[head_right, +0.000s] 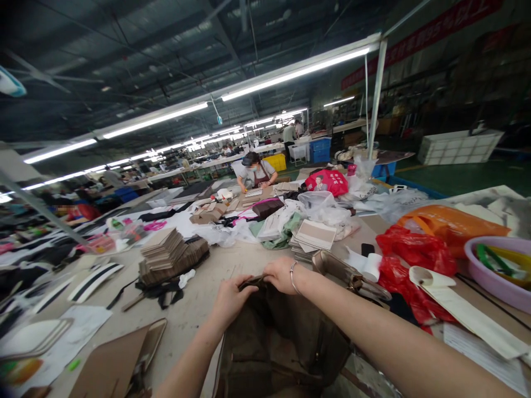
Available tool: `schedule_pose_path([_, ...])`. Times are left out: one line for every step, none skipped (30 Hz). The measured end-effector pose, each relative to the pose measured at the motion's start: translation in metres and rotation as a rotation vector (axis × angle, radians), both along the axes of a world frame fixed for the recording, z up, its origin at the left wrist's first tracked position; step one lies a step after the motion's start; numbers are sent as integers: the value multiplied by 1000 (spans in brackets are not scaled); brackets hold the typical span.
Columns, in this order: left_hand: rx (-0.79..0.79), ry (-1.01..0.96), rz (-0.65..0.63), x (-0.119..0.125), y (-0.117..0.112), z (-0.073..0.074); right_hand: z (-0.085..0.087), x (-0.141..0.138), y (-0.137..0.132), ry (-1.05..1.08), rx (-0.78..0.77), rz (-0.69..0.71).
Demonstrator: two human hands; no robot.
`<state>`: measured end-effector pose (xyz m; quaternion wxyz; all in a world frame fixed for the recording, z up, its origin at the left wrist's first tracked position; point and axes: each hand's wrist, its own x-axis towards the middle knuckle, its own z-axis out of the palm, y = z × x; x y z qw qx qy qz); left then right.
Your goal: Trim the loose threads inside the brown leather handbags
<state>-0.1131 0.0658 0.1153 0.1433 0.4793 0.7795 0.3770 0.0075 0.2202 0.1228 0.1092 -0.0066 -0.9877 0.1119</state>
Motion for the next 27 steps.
schedule_pose_path([4,-7,3,0,0,0,-1,0,1,10,-4,4])
schedule_pose_path([9,-17,8,0,0,-1,-2,0,2,18,-8,9])
schedule_pose_path([12,-27,12,0,1,-1,-2,1,2,24,-12,13])
schedule_pose_path([12,-39,15,0,1,-2,-3,1,3,29,-16,18])
schedule_pose_path([12,-52,17,0,1,-3,-3,1,3,34,-19,23])
schedule_pose_path([12,-64,20,0,2,-3,-3,1,3,38,-20,27])
schedule_pose_path([13,-76,23,-1,2,-4,-3,1,3,40,-21,30])
schedule_pose_path([14,-85,21,-1,2,-4,-2,1,3,43,-21,31])
schedule_pose_path([16,-92,17,-2,2,-4,-2,1,4,46,-21,32])
schedule_pose_path([20,-96,11,-2,2,-5,-3,2,4,49,-23,33])
schedule_pose_path([23,-99,5,-3,2,-5,-3,2,4,53,-25,35])
schedule_pose_path([27,-103,2,-3,2,-5,-3,2,4,57,-29,39])
schedule_pose_path([32,-106,-3,-3,2,-6,-3,2,4,61,-33,42])
schedule_pose_path([36,-108,-5,-3,1,-6,-3,2,4,64,-37,46])
schedule_pose_path([41,-108,-7,-3,1,-6,-4,2,4,68,-40,48])
schedule_pose_path([43,-104,-11,-3,1,-6,-4,1,4,69,-44,48])
schedule_pose_path([46,-98,-15,-3,0,-5,-4,1,4,70,-48,46])
schedule_pose_path([47,-93,-19,-2,0,-5,-4,1,4,70,-53,44])
schedule_pose_path([48,-89,-22,-2,-1,-4,-5,0,3,68,-61,42])
schedule_pose_path([48,-87,-23,-2,-1,-4,-5,0,3,67,-69,43])
schedule_pose_path([49,-84,-22,-1,-1,-3,-5,0,3,68,-77,46])
schedule_pose_path([49,-82,-18,-1,-1,-2,-5,0,3,68,-81,50])
schedule_pose_path([46,-79,-11,0,-2,-1,-5,0,2,69,-83,53])
schedule_pose_path([41,-76,0,0,-1,-1,-5,0,2,68,-82,52])
schedule_pose_path([34,-72,11,0,-1,0,-5,0,2,65,-79,49])
schedule_pose_path([24,-65,25,1,-1,0,-6,0,2,63,-76,43])
schedule_pose_path([14,-53,36,1,0,0,-6,0,2,59,-73,36])
